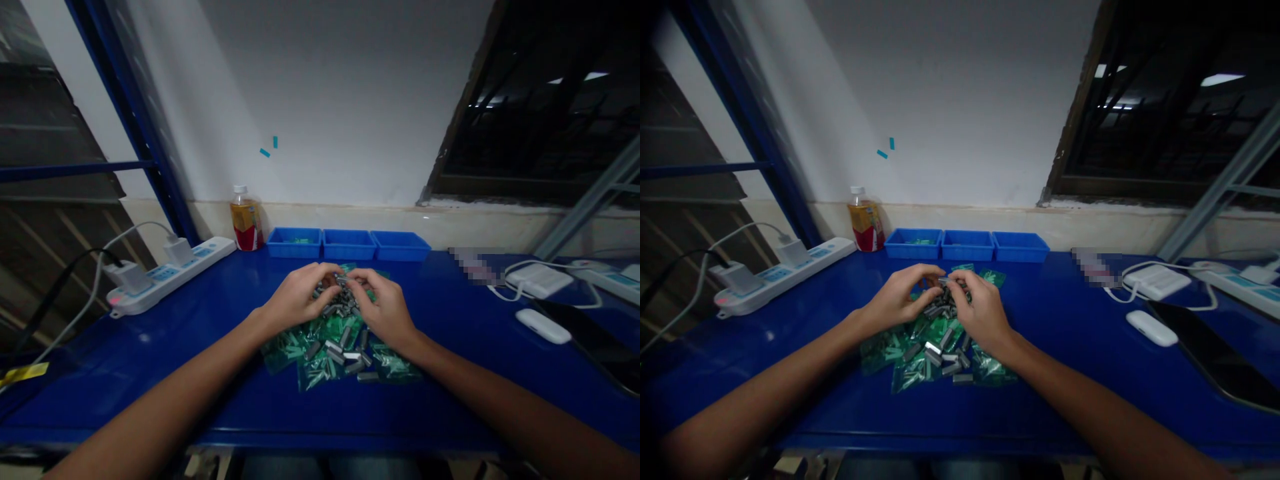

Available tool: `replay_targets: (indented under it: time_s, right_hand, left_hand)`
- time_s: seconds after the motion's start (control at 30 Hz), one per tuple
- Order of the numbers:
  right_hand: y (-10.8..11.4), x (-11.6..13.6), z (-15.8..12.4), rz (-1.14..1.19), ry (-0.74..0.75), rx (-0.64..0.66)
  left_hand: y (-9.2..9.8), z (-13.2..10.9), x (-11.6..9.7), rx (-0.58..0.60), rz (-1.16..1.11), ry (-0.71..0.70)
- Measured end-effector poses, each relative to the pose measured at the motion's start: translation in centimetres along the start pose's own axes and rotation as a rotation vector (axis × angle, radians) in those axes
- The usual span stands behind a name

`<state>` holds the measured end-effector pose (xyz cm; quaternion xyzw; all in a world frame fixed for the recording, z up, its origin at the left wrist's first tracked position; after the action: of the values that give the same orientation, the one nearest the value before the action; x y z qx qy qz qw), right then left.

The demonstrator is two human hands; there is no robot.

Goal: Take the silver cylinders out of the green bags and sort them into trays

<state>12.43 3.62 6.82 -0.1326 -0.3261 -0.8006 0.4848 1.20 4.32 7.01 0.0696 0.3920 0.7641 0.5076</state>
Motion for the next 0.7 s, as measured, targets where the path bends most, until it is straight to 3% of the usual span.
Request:
replay_targets:
  time_s: [0.1,0.33,0.7]
  right_hand:
    - [-0.3,0.1,-0.1,0.008,0.027,-0.002]
    - [-0.9,1.6,-0.1,-0.129,0.246,0.029]
    - [-1.1,0.7,0.5,-0.135,0.182,0.086]
  left_hand:
    - [0.0,0.2,0.1,-0.003,0.056,0.001]
    - [0.1,0.4,1.2,0.008,0.054,0.113]
    - [0.0,0.5,1.1,0.086,0.087,0.053]
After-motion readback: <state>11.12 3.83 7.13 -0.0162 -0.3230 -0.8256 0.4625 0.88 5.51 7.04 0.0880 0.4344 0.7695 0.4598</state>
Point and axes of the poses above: each hand's wrist, its own z-axis towards the middle knuckle, its own y-axis out of the back of the hand, x = y × z, the point moved 10 cm from there along z, towards the middle knuckle, and after that the axes turned 4 degrees about -x, right-handed, at the moved point
